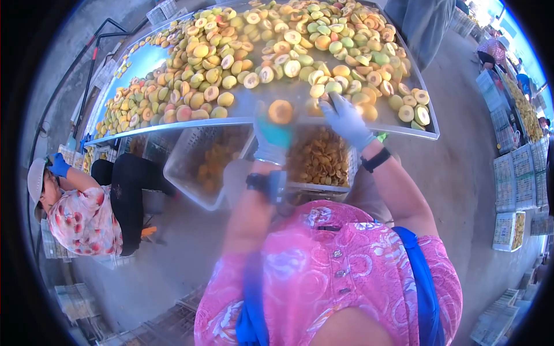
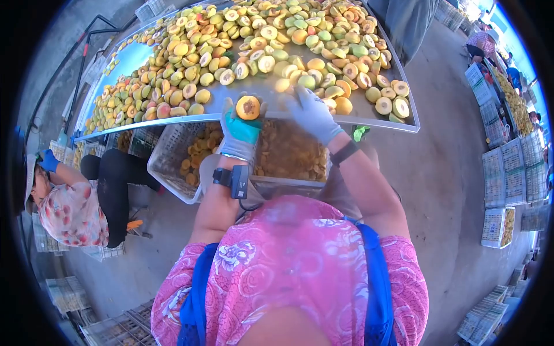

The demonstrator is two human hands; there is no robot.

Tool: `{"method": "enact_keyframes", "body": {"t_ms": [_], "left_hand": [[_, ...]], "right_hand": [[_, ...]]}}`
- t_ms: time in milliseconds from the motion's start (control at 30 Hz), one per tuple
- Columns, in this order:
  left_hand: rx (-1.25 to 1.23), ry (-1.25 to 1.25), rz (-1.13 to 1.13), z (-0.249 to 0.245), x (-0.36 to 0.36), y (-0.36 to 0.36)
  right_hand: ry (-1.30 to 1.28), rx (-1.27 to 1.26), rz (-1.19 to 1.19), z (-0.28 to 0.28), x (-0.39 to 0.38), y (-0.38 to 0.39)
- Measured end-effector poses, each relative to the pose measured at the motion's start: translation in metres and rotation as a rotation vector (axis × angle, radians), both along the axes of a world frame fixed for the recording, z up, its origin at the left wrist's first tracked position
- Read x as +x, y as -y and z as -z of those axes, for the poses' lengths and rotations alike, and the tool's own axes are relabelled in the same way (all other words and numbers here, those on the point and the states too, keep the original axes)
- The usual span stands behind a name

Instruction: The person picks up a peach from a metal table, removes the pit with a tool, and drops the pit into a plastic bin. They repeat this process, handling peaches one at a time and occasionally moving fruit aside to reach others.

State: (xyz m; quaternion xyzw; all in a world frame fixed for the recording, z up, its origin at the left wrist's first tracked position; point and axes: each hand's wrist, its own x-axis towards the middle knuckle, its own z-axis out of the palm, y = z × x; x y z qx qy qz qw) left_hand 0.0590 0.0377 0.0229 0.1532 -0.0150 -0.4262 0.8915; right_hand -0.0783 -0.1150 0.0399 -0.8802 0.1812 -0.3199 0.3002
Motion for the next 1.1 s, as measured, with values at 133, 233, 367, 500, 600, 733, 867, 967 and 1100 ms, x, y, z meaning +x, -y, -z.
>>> {"method": "enact_keyframes", "body": {"t_ms": [133,233,367,500,600,733,867,967,1100], "left_hand": [[0.169,0.124,0.153,-0.005,-0.019,-0.006],[0.374,0.365,0.198,-0.005,-0.033,-0.006],[0.484,1.025,0.091,0.007,-0.041,-0.013],[0.582,0.834,0.237,0.001,-0.049,-0.017],[0.530,0.579,0.272,0.003,-0.056,-0.020],[0.362,0.609,0.301,0.018,-0.054,-0.017],[0.192,0.042,0.281,0.037,-0.055,-0.003],[0.088,-0.028,0.312,0.028,-0.062,-0.003],[0.155,0.007,0.234,0.012,-0.073,-0.002]], "right_hand": [[-0.024,-0.077,-0.064,-0.006,-0.023,-0.013],[-0.099,-0.148,-0.111,-0.015,-0.035,-0.024],[-0.198,-0.313,-0.090,-0.019,-0.046,-0.033],[-0.152,-0.240,0.078,-0.016,-0.058,-0.018],[-0.138,-0.033,0.036,0.007,-0.068,-0.017],[-0.162,0.502,-0.058,-0.005,-0.084,-0.056],[-0.260,0.897,-0.145,-0.015,-0.083,-0.081],[-0.336,0.961,-0.089,-0.016,-0.080,-0.086],[-0.182,0.912,-0.131,-0.005,-0.071,-0.091]]}}
